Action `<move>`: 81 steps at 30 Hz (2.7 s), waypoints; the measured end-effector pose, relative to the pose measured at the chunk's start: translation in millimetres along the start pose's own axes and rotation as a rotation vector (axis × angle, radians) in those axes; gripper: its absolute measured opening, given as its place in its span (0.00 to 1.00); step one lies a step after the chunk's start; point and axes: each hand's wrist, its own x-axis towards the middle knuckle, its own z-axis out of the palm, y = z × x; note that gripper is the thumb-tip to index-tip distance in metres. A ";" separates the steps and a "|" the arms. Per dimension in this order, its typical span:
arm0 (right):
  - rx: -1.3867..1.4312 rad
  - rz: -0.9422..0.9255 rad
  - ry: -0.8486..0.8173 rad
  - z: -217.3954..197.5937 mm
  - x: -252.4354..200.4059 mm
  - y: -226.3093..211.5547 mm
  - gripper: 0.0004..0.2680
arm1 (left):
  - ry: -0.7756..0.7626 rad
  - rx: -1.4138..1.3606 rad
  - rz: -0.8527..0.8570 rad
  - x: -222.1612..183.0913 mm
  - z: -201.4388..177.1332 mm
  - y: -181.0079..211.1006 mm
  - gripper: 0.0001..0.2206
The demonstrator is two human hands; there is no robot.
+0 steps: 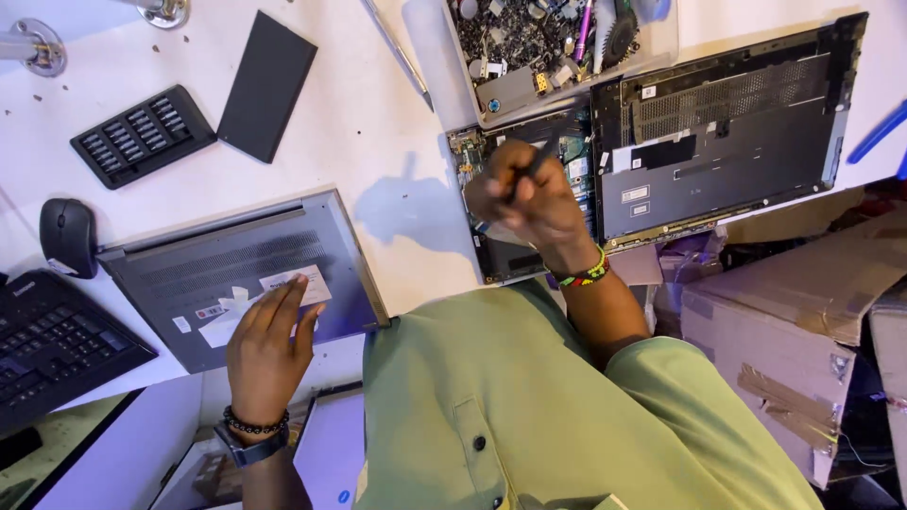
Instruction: The person peels adhesive stickers and labels off the bottom cover of a laptop, using a pen-like pry tool to lift sticker edges and picking the residue and paper pieces off by hand. They work around the lid surface, removing several stickers one at a time.
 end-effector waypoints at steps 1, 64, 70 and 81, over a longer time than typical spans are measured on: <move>0.003 0.001 0.005 -1.7 -1.8 2.0 0.07 | -0.006 -0.001 -0.001 26.1 -6.0 6.7 0.17; -1.953 -0.030 -0.197 188.1 -15.0 326.9 0.06 | 0.337 -0.129 0.219 -96.6 49.4 -206.0 0.11; -2.111 -0.230 -0.033 192.0 -37.3 353.2 0.07 | 0.285 0.178 0.430 -79.5 49.3 -202.4 0.05; -2.166 -0.258 -0.813 146.3 -24.3 306.5 0.03 | 0.515 0.375 0.915 -76.6 53.6 -227.5 0.14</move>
